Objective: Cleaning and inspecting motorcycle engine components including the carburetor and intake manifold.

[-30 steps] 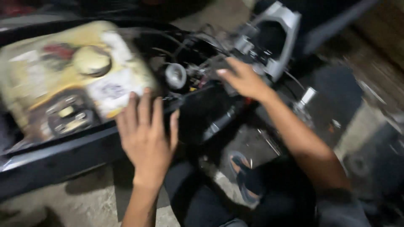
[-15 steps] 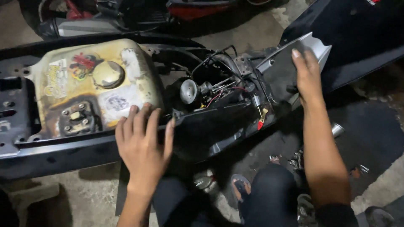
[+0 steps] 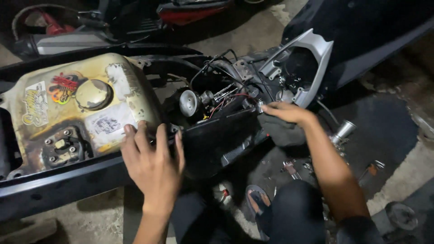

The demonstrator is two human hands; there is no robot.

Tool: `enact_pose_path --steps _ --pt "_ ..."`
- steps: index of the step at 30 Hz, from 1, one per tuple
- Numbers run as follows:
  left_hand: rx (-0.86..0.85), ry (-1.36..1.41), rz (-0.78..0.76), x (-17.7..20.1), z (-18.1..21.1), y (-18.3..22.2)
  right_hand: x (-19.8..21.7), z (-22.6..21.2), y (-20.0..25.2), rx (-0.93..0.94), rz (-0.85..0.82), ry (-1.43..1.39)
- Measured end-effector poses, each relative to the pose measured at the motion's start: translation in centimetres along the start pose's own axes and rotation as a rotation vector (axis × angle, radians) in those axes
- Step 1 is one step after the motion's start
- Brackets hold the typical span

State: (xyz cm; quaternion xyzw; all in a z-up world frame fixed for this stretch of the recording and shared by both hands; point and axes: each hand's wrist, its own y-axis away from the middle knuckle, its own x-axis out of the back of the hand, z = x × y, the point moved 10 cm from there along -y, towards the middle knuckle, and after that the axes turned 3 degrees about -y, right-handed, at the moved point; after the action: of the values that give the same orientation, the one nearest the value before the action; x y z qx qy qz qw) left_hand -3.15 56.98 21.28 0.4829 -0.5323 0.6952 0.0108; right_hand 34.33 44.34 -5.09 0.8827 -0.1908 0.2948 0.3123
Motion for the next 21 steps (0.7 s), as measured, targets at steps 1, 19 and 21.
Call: enact_pose_path --steps 1,19,21 --pt "-0.005 0.009 0.004 0.1 0.0 0.0 -0.6 -0.6 0.4 -0.005 0.009 -0.001" --pt "-0.055 0.086 0.017 0.0 -1.0 1.0 2.9 -7.9 7.8 0.175 0.544 -0.401" --pt "-0.039 0.088 0.001 0.3 -1.0 1.3 2.9 -7.3 6.7 0.179 0.530 -0.538"
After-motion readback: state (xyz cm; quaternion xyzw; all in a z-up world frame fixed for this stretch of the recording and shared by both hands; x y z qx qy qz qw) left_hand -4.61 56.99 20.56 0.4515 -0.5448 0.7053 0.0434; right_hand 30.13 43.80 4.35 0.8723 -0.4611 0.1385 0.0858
